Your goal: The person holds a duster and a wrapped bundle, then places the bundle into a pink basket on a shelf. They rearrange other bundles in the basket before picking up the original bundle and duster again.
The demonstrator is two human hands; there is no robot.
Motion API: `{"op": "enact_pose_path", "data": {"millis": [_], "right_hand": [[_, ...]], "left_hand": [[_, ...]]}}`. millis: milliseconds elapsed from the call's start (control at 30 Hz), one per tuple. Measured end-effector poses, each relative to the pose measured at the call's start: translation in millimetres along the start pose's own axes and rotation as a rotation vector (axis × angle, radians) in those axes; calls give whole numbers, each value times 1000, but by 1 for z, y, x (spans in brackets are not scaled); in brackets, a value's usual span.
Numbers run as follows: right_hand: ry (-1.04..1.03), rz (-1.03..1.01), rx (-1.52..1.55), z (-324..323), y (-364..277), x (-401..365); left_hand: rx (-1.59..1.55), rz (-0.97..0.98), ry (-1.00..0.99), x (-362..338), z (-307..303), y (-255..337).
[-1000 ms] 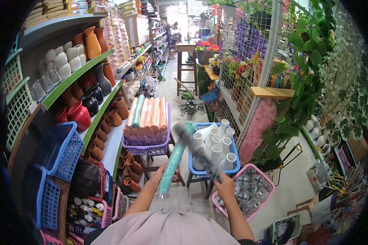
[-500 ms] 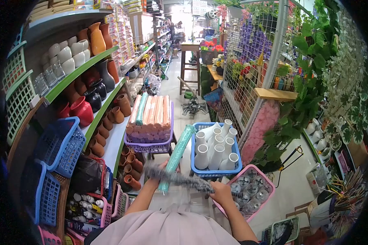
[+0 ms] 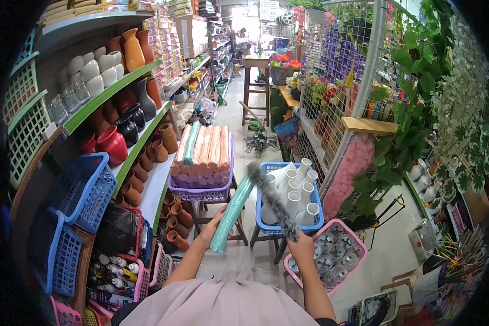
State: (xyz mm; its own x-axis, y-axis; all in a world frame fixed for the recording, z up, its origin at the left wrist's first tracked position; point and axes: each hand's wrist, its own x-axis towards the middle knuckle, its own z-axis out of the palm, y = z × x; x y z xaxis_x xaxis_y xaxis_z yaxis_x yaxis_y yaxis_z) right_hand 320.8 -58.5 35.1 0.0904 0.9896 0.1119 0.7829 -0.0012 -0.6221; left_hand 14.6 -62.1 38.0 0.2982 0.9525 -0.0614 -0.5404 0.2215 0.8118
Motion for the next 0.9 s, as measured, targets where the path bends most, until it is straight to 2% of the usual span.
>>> {"op": "enact_pose_path", "data": {"millis": [67, 133, 167, 200, 267, 300, 333, 400, 433, 500, 533, 567, 667, 700, 733, 800, 867, 900], "right_hand": [[24, -21, -20, 7, 7, -4], [-72, -490, -17, 11, 21, -9], [-148, -503, -160, 8, 24, -9], [-148, -504, -161, 6, 22, -8], [2, -260, -151, 1, 16, -5], [23, -120, 100, 2, 14, -5], [22, -115, 97, 5, 14, -7], [43, -238, 95, 9, 16, -9], [-41, -346, -2, 9, 20, -12], [-59, -409, -87, 3, 27, -10], [-84, -473, -174, 2, 27, -9], [-85, -476, -174, 3, 26, -8], [105, -47, 94, 4, 13, -8], [143, -135, 86, 9, 17, -9], [144, -135, 88, 10, 21, -10], [17, -570, -56, 8, 30, -10], [-7, -556, -82, 10, 34, -5], [58, -446, -60, 8, 31, -3]], "left_hand": [[135, 39, 49, 0, 7, 2], [141, 44, 77, 10, -5, -7], [146, 50, 108, 15, -13, -13], [140, -20, 126, 4, -11, -6], [94, -114, 141, 3, -11, -5], [83, -71, 92, 3, -11, -6], [81, -76, 91, 3, -10, -8], [62, -81, 46, 7, -9, -9], [64, -83, 42, 10, -13, -14], [-75, -16, -55, 16, -19, -21], [-86, -74, -70, 17, -21, -20], [-87, -51, -56, 15, -23, -20], [-76, -50, -19, 5, -13, -15], [-59, -67, -3, 3, -9, -12], [-56, -66, -4, 3, -8, -11], [3, -16, -23, 3, -5, -9], [13, -50, -38, -3, -5, -6], [22, -85, -52, -8, -6, -4]]}}
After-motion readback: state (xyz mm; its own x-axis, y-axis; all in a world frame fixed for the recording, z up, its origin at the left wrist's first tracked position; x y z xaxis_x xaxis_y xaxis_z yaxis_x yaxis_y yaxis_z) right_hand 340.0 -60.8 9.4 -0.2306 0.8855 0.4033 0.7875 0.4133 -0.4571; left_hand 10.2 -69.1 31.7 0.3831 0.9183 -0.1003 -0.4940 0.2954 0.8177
